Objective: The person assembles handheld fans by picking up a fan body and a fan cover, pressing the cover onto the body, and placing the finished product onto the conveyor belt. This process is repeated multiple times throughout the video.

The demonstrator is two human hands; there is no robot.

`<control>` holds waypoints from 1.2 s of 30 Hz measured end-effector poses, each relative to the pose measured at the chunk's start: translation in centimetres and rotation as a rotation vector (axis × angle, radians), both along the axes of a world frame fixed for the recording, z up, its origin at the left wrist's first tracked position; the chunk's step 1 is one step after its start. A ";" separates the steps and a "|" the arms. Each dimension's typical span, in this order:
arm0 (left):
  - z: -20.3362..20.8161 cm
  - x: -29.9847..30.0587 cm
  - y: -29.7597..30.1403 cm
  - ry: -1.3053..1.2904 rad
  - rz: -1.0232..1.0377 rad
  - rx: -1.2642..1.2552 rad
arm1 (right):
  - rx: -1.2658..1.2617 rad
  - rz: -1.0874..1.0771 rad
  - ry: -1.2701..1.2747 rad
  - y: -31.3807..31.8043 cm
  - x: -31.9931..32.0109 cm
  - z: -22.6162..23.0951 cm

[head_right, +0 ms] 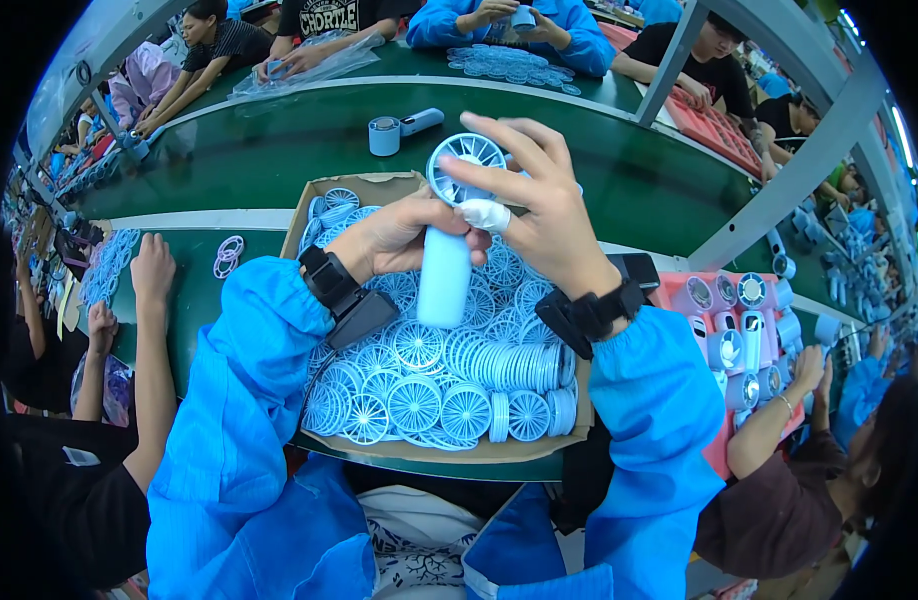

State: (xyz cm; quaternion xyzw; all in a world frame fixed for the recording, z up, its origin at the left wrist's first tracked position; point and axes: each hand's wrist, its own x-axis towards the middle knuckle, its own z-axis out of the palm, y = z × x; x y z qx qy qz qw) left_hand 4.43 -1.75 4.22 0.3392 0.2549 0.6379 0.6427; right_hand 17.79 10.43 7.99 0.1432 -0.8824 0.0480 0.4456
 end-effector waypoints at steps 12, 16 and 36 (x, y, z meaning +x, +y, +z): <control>0.9 1.8 0.2 0.348 0.265 -0.110 | -1.303 0.212 -0.443 0.3 0.4 -1.9; 0.5 1.7 0.3 0.444 0.303 0.017 | -1.088 0.201 -0.301 -0.3 -0.2 -2.8; 0.3 -2.7 5.6 0.827 0.493 -0.073 | -1.946 0.409 -0.740 4.1 0.5 -5.5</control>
